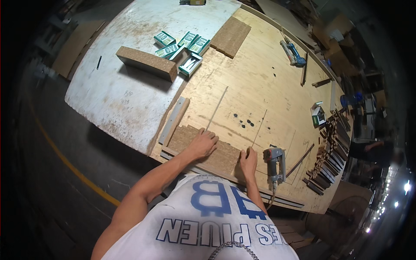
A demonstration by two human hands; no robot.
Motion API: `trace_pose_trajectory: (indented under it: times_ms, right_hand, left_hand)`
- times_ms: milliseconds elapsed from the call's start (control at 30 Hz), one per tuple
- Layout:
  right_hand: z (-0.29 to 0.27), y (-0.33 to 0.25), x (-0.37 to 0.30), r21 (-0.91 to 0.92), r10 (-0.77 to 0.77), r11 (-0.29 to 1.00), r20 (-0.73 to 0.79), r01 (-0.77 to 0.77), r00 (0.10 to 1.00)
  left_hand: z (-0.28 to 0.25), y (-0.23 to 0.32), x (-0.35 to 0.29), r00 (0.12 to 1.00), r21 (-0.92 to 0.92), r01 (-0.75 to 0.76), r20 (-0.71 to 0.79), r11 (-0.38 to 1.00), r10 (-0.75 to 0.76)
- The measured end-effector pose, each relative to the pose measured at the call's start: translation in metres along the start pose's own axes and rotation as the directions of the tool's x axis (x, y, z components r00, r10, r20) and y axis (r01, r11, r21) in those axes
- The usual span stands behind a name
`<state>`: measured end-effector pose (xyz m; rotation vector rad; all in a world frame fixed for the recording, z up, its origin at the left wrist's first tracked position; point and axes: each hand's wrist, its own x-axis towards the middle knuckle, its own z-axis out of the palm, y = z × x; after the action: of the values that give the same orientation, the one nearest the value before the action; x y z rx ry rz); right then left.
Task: The recorder uses a pneumatic nail gun to attach wooden strips to a larger board to create a structured panel.
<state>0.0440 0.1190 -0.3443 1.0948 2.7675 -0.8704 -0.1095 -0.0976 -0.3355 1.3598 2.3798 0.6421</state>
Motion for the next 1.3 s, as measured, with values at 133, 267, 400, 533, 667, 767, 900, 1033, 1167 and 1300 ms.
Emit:
trace_pose_trajectory:
  times_ms: [133, 267, 400, 533, 667, 767, 900, 1033, 1167, 1300]
  right_hand:
    - [-0.003, -0.043, -0.019, 0.339, 0.193, 0.922, 0.016, -0.187, 0.981]
    - [-0.009, -0.059, -0.012, 0.387, 0.263, 0.881, 0.083, -0.274, 0.961]
    - [0.018, 0.000, -0.006, 0.368, 0.363, 0.856, 0.075, -0.364, 0.929]
    - [0.036, -0.018, -0.012, 0.312, 0.244, 0.927, -0.084, -0.206, 0.966]
    - [0.017, -0.024, -0.007, 0.348, 0.383, 0.863, 0.025, -0.367, 0.923]
    - [-0.002, 0.003, -0.002, 0.364, 0.229, 0.903, 0.040, -0.227, 0.973]
    - [-0.067, 0.070, 0.016, 0.607, 0.408, 0.777, -0.284, -0.167, 0.868]
    - [-0.134, 0.259, 0.038, 0.615, 0.710, 0.696, -0.513, -0.370, 0.482]
    - [-0.206, 0.335, 0.050, 0.765, 0.964, 0.265, -0.192, -0.587, 0.185]
    - [-0.245, 0.381, 0.062, 0.616, 0.960, 0.272, -0.221, -0.739, 0.170]
  left_hand:
    - [0.010, -0.005, -0.012, 0.984, 0.070, 0.075, -0.168, 0.995, -0.062]
    - [-0.007, -0.015, -0.026, 0.978, 0.030, 0.047, -0.207, 0.998, -0.040]
    - [-0.004, -0.012, -0.013, 0.986, -0.068, 0.000, -0.168, 0.998, -0.012]
    - [0.005, -0.015, -0.008, 0.987, -0.090, 0.077, -0.133, 0.993, -0.089]
    - [-0.014, -0.007, -0.017, 0.993, -0.032, 0.087, -0.077, 0.996, -0.089]
    - [0.000, -0.009, -0.024, 0.999, 0.045, 0.006, -0.043, 0.999, -0.004]
    - [-0.008, -0.003, -0.035, 0.997, 0.146, 0.028, 0.065, 0.989, -0.038]
    - [-0.003, 0.007, -0.024, 0.992, 0.145, 0.034, 0.116, 0.989, -0.051]
    - [-0.006, -0.003, -0.029, 0.980, 0.192, 0.072, 0.169, 0.979, -0.105]
    - [-0.010, -0.003, -0.013, 0.964, 0.226, 0.043, 0.247, 0.973, -0.100]
